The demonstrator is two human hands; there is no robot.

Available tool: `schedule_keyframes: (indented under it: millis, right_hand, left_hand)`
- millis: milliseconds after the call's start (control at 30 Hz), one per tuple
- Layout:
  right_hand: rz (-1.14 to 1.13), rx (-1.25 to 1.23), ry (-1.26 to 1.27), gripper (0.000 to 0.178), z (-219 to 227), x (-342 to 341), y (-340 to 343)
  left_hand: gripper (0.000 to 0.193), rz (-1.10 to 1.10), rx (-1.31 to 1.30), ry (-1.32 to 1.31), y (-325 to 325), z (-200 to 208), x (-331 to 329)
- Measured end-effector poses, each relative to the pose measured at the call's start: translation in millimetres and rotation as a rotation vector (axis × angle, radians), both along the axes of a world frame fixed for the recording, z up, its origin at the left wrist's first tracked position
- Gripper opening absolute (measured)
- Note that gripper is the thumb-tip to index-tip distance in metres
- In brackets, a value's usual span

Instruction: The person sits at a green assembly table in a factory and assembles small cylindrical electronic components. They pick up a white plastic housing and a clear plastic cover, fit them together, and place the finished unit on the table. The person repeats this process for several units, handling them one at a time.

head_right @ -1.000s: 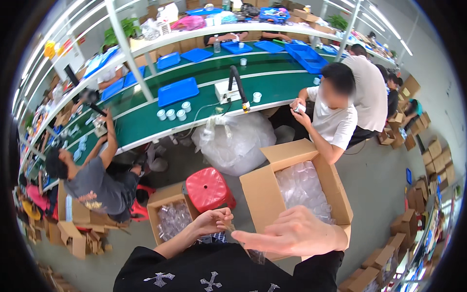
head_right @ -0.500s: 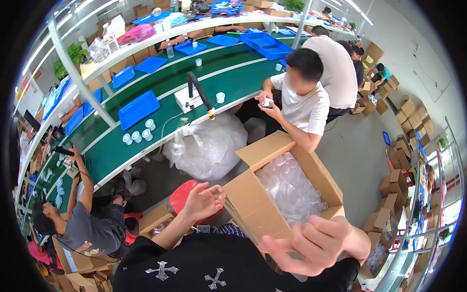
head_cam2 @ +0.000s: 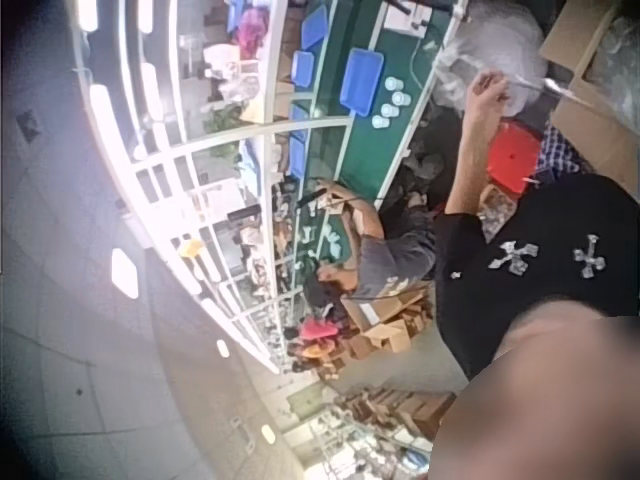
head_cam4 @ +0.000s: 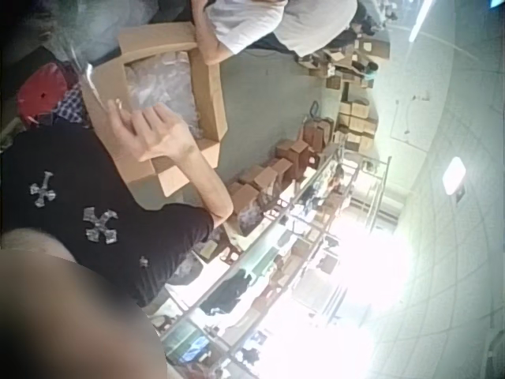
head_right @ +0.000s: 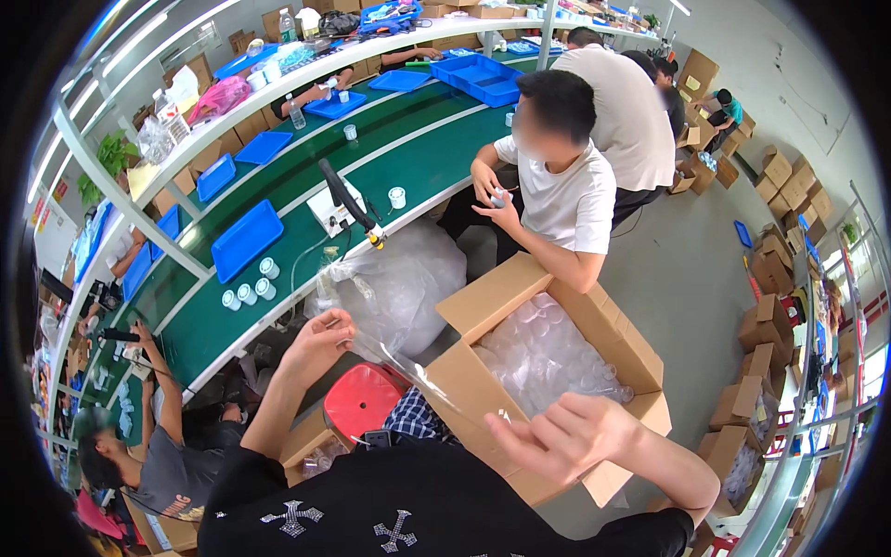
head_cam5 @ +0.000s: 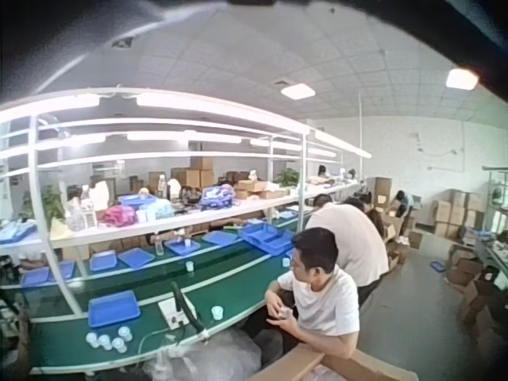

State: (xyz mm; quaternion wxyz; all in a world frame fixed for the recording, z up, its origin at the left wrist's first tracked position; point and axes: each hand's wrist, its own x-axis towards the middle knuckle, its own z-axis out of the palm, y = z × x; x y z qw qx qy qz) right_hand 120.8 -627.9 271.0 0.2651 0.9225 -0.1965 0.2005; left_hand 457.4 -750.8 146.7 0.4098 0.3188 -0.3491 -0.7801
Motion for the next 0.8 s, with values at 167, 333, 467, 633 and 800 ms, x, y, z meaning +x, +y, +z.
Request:
schedule_keyframes:
  millis: [167,333,467,633,800]
  right_hand:
    - [-0.116,0.042,-0.073,0.024,-31,-18,-33]
    - [-0.273,0.294,-0.263,0.031,-112,-20,-81]
    - [-0.348,0.552,-0.541,0.034,-219,-2,-126]
    - [-0.534,0.715,-0.503,0.034,-305,38,-142]
    - [-0.570,0.647,-0.597,0.029,-347,79,-125]
  left_hand:
    - [0.018,0.034,0.129,-0.020,-44,-34,-26]
    - [0.020,-0.060,0.144,-0.122,-120,-96,-34]
    - [0.025,-0.156,0.153,-0.295,-193,-205,-12]
    - [0.024,-0.217,0.095,-0.496,-246,-286,-22]
    - [0.022,-0.373,0.013,-0.482,-258,-349,-27]
